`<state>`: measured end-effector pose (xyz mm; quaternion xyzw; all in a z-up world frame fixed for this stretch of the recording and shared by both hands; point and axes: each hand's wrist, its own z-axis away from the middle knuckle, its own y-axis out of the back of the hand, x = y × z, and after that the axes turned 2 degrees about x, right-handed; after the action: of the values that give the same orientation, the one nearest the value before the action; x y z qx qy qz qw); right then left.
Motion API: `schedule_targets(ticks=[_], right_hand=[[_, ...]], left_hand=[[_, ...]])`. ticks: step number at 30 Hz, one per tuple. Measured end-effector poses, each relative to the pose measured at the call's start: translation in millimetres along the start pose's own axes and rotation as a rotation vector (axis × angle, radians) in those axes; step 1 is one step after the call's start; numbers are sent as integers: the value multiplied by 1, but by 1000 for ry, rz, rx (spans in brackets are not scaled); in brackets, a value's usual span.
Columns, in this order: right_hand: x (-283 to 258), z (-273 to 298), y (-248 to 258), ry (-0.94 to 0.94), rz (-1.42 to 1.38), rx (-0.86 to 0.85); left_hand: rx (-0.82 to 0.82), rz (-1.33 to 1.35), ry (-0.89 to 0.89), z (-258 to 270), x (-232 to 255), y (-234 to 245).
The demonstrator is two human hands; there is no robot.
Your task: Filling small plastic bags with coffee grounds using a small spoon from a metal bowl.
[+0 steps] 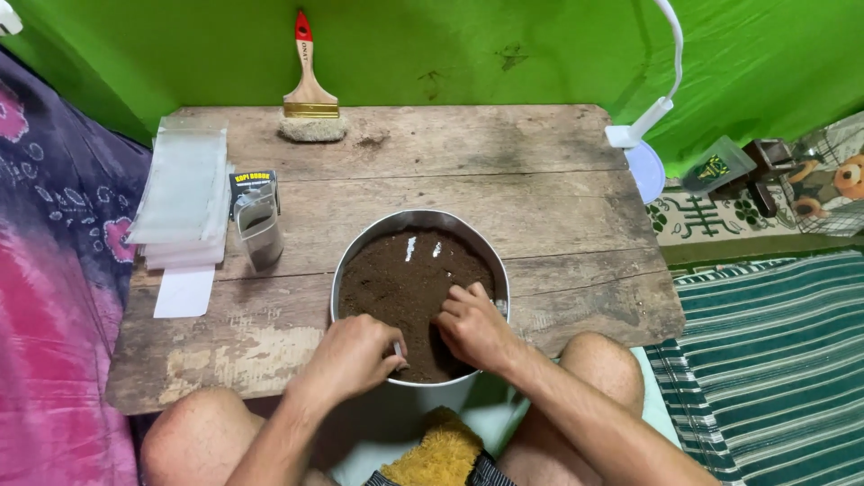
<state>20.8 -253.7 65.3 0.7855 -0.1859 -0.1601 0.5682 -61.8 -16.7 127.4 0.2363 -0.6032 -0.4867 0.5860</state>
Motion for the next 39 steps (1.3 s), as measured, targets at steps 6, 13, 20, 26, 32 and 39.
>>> schedule_targets(ticks=[6,13,20,26,32,39], right_hand=[[21,19,11,-8,-315,179],[2,19,-28,19,-395,-79],[35,7,-9,14,-227,52],[-21,9,29,-69,-600,-213],[7,-5,-42,49,-267,-34],[-2,7,13,-58,-581,-170]], left_hand=[[257,-240,-156,-36,-31,-77],[415,-185,-104,-38,-47,-54],[44,-53,-63,-16,-24,-43],[248,-270,-124,-49,-52,-81],[143,-60,-62,-8,-28,-5],[93,-321,-102,-45,-69,-74]])
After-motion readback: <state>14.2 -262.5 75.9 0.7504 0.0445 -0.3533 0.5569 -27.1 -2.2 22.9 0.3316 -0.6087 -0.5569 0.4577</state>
